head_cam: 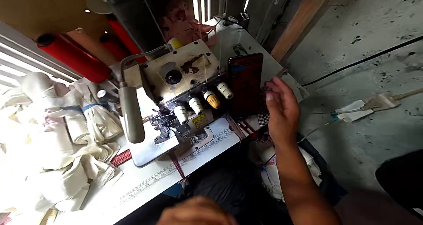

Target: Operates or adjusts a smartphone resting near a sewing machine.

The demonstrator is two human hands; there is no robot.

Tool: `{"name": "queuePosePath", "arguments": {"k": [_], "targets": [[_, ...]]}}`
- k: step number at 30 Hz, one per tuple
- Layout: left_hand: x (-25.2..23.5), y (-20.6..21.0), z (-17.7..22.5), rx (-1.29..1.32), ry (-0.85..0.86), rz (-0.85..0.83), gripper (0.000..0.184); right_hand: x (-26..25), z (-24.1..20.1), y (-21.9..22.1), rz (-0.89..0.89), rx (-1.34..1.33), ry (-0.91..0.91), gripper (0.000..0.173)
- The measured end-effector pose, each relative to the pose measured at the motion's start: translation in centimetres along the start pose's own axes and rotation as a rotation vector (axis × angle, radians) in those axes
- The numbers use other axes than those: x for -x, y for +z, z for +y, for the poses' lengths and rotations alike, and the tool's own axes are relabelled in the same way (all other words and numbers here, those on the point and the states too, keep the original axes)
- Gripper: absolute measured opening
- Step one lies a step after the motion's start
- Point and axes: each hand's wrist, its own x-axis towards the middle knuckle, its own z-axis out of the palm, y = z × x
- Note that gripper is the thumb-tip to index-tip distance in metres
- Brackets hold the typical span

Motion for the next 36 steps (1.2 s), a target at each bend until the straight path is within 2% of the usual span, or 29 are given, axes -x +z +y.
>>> {"name": "queuePosePath", "arguments": {"k": [3,5,7,10,12,21,26,36], "targets": [[4.2,-5.8,-5.1,-0.408,-0.126,0.378,0.028,-2.8,-0.4,-0.1,-0.078,-0.125,0.026,0.044],[6.7,-8.7,-7.2,-0.568,-0.149,0.614,0.019,-3.8,-0.8,0.2,-0.089,-0.085,-0.013,0.039],[8.6,-10.6,-8.2,-0.615,-0.127,0.741,0.020,-4.3,-1.0,0.8,-0.069,-0.045,-0.032,0.034],[9.3,-11.2,-8.2,-0.423,-0.053,0.773,0.029,-4.4,-1.0,1.1,-0.038,-0.010,-0.029,0.031],[9.0,-11.1,-8.3,-0.388,-0.040,0.763,0.028,-4.4,-1.1,1.2,-0.023,-0.004,-0.040,0.029],[9.2,-11.5,-8.3,-0.378,-0.063,0.706,0.025,-4.7,-1.4,1.8,0.022,0.026,-0.054,0.022],[9.1,-11.2,-8.5,-0.406,-0.068,0.714,0.023,-4.0,-1.1,0.9,-0.011,0.050,-0.052,0.030],[8.8,-10.9,-8.4,-0.458,-0.128,0.709,0.023,-2.0,-0.1,1.0,-0.013,0.094,-0.015,0.031]]}}
